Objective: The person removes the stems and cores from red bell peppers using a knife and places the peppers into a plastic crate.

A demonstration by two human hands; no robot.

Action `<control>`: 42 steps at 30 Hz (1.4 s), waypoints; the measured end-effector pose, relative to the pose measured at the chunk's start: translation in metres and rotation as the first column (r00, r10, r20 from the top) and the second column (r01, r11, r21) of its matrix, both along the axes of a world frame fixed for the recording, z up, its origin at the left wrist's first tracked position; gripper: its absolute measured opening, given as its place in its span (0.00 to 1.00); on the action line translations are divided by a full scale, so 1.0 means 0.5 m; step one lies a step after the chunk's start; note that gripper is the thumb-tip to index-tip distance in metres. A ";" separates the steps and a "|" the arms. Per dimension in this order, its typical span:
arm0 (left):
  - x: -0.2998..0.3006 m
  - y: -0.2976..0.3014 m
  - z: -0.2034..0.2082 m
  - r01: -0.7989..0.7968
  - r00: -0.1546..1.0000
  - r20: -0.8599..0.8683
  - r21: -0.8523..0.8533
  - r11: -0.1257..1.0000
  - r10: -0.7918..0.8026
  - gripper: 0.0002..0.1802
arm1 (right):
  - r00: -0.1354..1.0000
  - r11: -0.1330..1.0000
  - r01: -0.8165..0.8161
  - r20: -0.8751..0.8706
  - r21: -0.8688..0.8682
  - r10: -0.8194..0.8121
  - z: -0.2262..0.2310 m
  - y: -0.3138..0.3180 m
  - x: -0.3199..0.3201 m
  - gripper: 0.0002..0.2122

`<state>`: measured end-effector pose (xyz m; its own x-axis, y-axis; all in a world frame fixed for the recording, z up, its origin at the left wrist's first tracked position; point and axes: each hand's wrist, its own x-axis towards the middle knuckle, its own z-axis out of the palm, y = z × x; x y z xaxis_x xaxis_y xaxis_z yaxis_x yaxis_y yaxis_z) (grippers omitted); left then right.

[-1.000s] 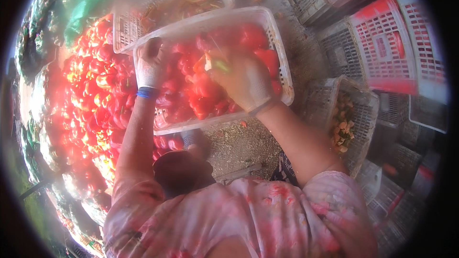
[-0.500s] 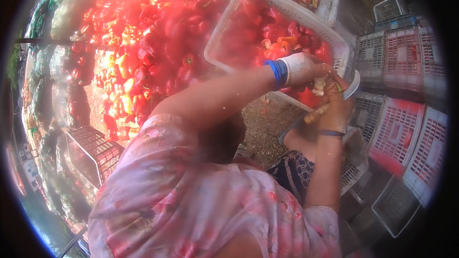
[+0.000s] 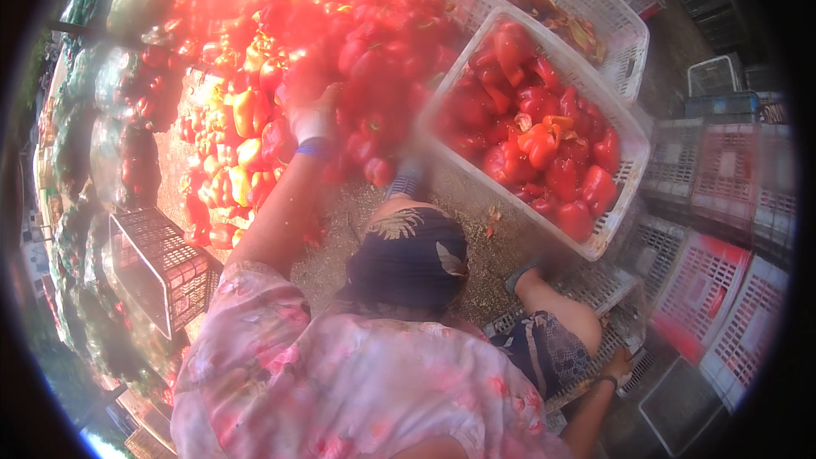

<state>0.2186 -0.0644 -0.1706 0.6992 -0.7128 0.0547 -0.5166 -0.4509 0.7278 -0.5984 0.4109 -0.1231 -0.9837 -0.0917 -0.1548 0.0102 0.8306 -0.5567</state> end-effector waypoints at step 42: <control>-0.542 0.073 0.459 0.519 0.548 -0.428 -0.500 0.693 -0.719 0.24 | 0.227 0.222 -0.934 0.016 -0.279 0.974 0.314 -0.740 0.810 0.34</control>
<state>-0.0525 -0.0277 0.0591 0.0492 -0.9939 0.0983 -0.0394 0.0964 0.9946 -0.1932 0.0410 0.0338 -0.0953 -0.9858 -0.1385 -0.6205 0.1676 -0.7661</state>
